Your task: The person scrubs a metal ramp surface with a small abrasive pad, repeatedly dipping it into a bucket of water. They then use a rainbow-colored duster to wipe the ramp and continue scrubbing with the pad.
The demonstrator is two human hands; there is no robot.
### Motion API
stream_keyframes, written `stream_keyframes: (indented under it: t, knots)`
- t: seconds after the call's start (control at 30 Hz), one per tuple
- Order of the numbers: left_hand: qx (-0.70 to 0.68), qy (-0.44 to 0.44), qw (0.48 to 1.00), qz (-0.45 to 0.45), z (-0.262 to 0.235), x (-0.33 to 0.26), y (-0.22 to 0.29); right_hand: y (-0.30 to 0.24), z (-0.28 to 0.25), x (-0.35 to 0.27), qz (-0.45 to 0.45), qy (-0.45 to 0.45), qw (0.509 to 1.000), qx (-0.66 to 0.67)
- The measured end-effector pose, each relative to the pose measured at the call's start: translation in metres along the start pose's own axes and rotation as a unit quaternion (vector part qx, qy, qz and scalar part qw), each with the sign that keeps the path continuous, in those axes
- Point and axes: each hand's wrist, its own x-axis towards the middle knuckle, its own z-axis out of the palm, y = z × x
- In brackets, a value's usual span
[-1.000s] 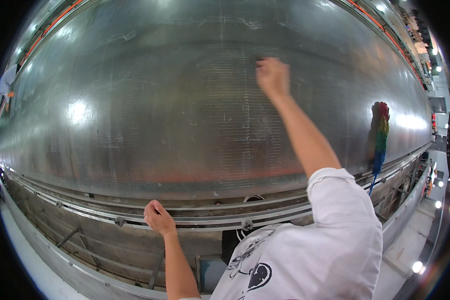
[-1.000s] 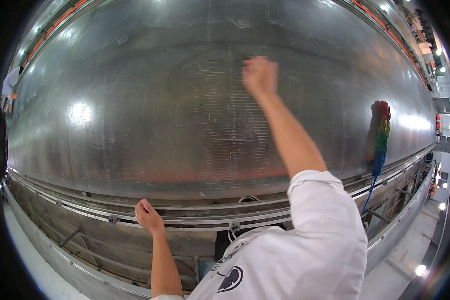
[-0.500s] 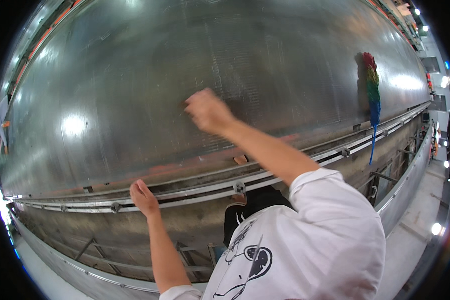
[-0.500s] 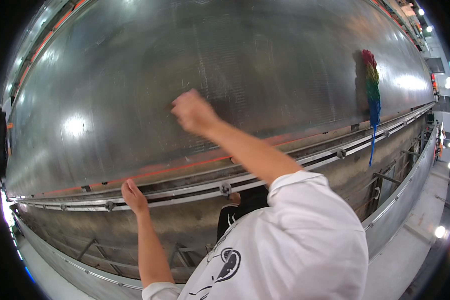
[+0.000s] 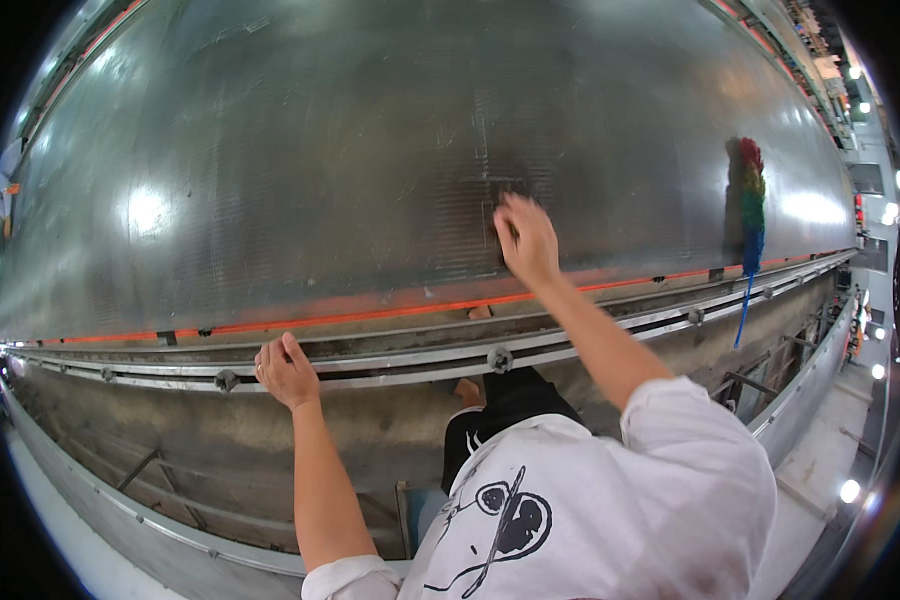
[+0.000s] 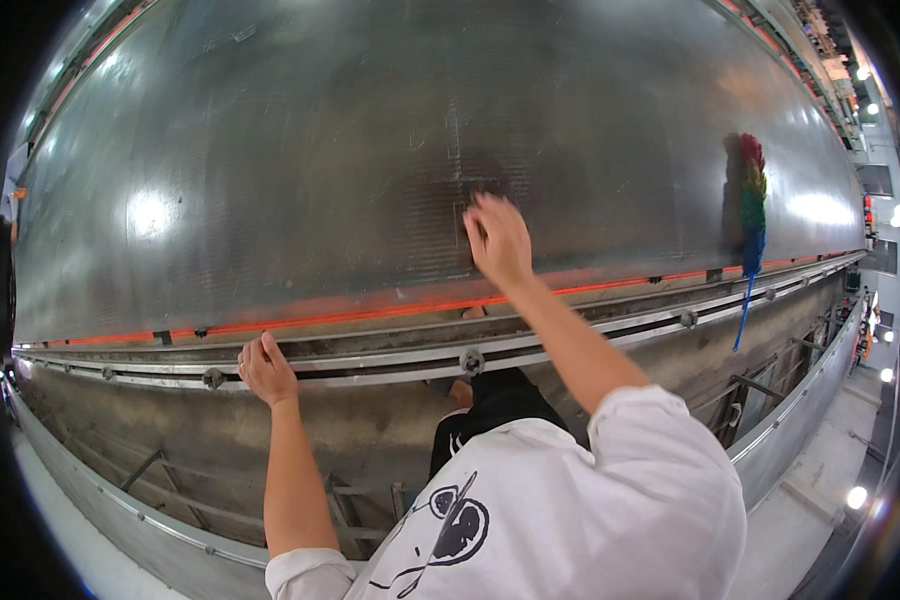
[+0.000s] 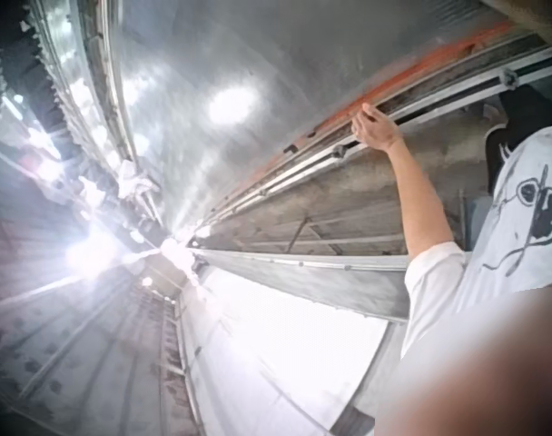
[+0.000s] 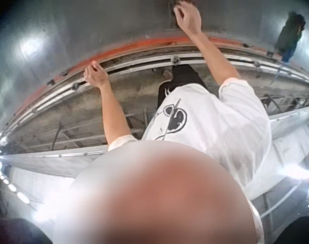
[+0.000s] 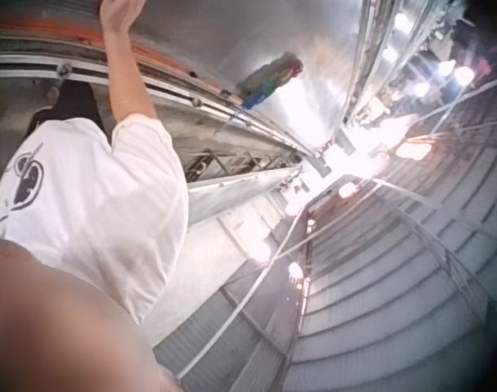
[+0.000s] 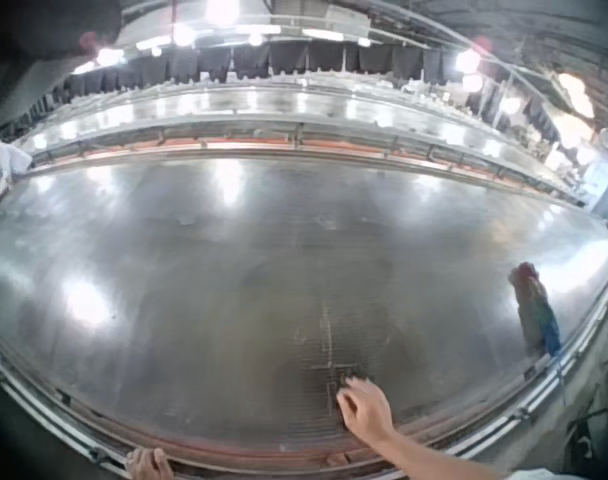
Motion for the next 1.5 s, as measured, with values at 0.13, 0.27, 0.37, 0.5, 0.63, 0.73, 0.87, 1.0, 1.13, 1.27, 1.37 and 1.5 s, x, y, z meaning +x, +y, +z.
stream_keyframes:
  t: [0.13, 0.27, 0.37, 0.5, 0.63, 0.73, 0.87, 1.0, 1.13, 1.27, 1.37, 1.5]
  knots:
    - [-0.011, 0.008, 1.0, 0.003, -0.004, 0.001, 0.006, -0.005, 0.005, -0.002, 0.067, 0.05, 0.994, -0.073]
    - [-0.006, -0.033, 0.999, -0.002, -0.008, -0.002, 0.006, 0.035, 0.077, 0.14, 0.063, 0.04, 0.993, -0.088]
    - [-0.002, -0.037, 0.999, 0.011, -0.002, 0.0, 0.002, 0.084, 0.118, 0.263, 0.046, 0.041, 0.991, -0.12]
    - [-0.016, -0.017, 0.999, 0.035, 0.0, -0.002, -0.002, 0.104, 0.133, 0.3, 0.062, 0.113, 0.988, -0.08]
    - [-0.004, 0.008, 1.0, 0.016, -0.003, -0.001, 0.005, 0.037, 0.122, 0.212, 0.09, -0.037, 0.994, 0.052]
    - [0.003, 0.015, 1.0, 0.021, -0.003, 0.004, 0.004, -0.086, 0.114, 0.134, -0.012, -0.04, 0.998, 0.054]
    - [0.006, 0.036, 0.998, 0.053, 0.007, 0.013, 0.005, -0.147, 0.108, 0.024, -0.179, -0.026, 0.969, 0.166]
    - [0.02, 0.002, 1.0, 0.017, 0.004, -0.006, -0.006, -0.059, -0.003, 0.028, -0.091, -0.116, 0.989, 0.019]
    - [-0.012, 0.002, 1.0, 0.001, 0.003, 0.0, 0.007, 0.085, -0.065, 0.004, 0.142, 0.072, 0.957, -0.243]
    - [-0.001, 0.009, 1.0, 0.019, 0.004, -0.002, -0.001, -0.044, 0.014, 0.008, 0.168, 0.092, 0.978, -0.084]
    - [0.006, 0.01, 0.999, 0.042, 0.008, 0.008, 0.01, -0.169, 0.085, 0.0, 0.023, -0.1, 0.995, -0.015]
    - [-0.003, -0.007, 0.999, 0.038, 0.008, 0.004, -0.008, -0.161, 0.08, -0.009, -0.108, -0.226, 0.965, 0.081]
